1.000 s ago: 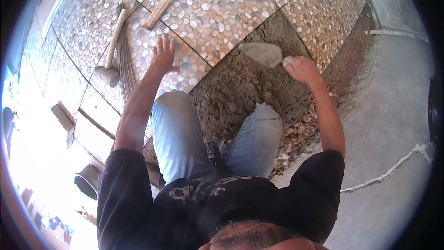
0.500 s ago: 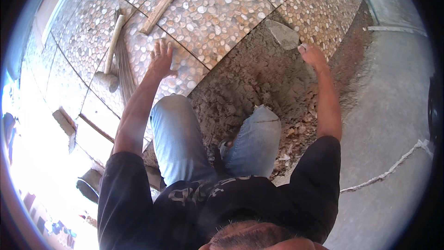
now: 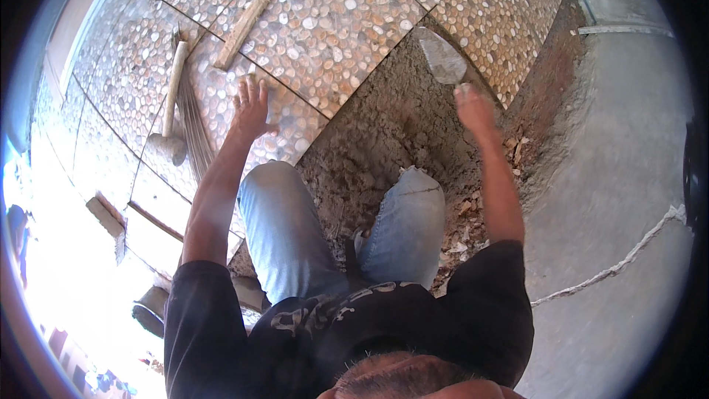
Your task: The person spreads mortar on a concrete surface using a trowel and levels it to prepare for laying tiles.
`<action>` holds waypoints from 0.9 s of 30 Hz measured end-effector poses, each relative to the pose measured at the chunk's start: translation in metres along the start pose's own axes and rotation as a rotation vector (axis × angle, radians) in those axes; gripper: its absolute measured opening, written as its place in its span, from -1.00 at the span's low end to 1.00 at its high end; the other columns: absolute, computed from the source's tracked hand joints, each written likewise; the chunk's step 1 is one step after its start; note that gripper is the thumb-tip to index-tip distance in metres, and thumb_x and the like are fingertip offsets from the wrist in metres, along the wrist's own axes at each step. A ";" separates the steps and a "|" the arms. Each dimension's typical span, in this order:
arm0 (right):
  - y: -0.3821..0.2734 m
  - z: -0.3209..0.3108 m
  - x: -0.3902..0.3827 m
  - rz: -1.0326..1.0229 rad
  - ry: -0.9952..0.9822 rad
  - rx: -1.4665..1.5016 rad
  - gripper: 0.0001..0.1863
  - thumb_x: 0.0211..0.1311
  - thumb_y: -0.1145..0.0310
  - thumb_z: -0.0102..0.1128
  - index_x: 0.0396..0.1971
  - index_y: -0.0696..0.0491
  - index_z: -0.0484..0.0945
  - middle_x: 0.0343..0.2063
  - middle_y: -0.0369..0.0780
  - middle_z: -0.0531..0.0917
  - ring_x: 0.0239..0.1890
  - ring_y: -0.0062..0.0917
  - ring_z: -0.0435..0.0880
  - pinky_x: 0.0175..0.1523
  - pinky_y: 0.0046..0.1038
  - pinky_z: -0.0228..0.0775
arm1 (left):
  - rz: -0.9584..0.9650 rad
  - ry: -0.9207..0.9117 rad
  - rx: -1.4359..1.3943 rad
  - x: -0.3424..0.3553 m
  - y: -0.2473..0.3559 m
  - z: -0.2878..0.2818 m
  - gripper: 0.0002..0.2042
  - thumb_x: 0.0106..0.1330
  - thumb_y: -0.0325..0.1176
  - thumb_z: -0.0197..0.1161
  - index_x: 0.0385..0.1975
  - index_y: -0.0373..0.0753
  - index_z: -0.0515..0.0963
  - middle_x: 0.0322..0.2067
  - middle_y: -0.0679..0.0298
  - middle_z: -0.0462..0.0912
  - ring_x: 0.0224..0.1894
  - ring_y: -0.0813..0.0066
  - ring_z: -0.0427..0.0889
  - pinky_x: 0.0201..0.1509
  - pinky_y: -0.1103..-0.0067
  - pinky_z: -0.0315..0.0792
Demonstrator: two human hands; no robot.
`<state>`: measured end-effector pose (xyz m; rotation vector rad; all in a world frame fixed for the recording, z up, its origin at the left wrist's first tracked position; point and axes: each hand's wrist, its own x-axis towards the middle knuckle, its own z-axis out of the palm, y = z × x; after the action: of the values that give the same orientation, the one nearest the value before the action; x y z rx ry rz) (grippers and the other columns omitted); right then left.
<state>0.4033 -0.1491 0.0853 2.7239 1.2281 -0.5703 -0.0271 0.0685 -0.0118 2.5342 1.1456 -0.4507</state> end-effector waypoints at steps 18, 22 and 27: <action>0.042 -0.067 0.094 -0.056 -0.086 -0.307 -0.53 0.32 0.04 -0.15 -0.06 0.11 0.51 -0.11 0.03 0.57 -0.03 -0.10 0.53 0.07 -0.13 0.34 | -0.045 -0.051 -0.049 0.006 0.001 0.003 0.28 -0.38 -0.16 0.62 0.35 -0.32 -0.18 0.36 -0.20 -0.31 0.38 -0.29 -0.25 0.33 -0.05 0.02; 0.047 -0.057 0.094 -0.093 -0.090 -0.267 -0.51 0.31 0.04 -0.14 -0.09 0.17 0.51 -0.13 0.06 0.57 -0.03 -0.06 0.52 0.06 -0.12 0.33 | -0.041 -0.061 -0.058 0.006 0.002 0.000 0.28 -0.38 -0.16 0.62 0.35 -0.33 -0.18 0.36 -0.20 -0.31 0.38 -0.30 -0.25 0.32 -0.06 0.03; 0.059 -0.024 0.080 0.002 -0.100 0.198 -0.51 0.35 0.06 -0.15 -0.05 0.19 0.49 -0.31 -0.02 0.60 -0.32 -0.24 0.60 -0.24 -0.23 0.44 | -0.023 -0.044 -0.066 0.004 0.003 -0.001 0.25 -0.35 -0.12 0.61 0.34 -0.36 -0.16 0.35 -0.25 -0.29 0.36 -0.37 -0.20 0.32 -0.07 0.01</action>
<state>0.5024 -0.1265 0.0734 2.8131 1.2039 -0.8598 -0.0220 0.0695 -0.0119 2.4448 1.1552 -0.4643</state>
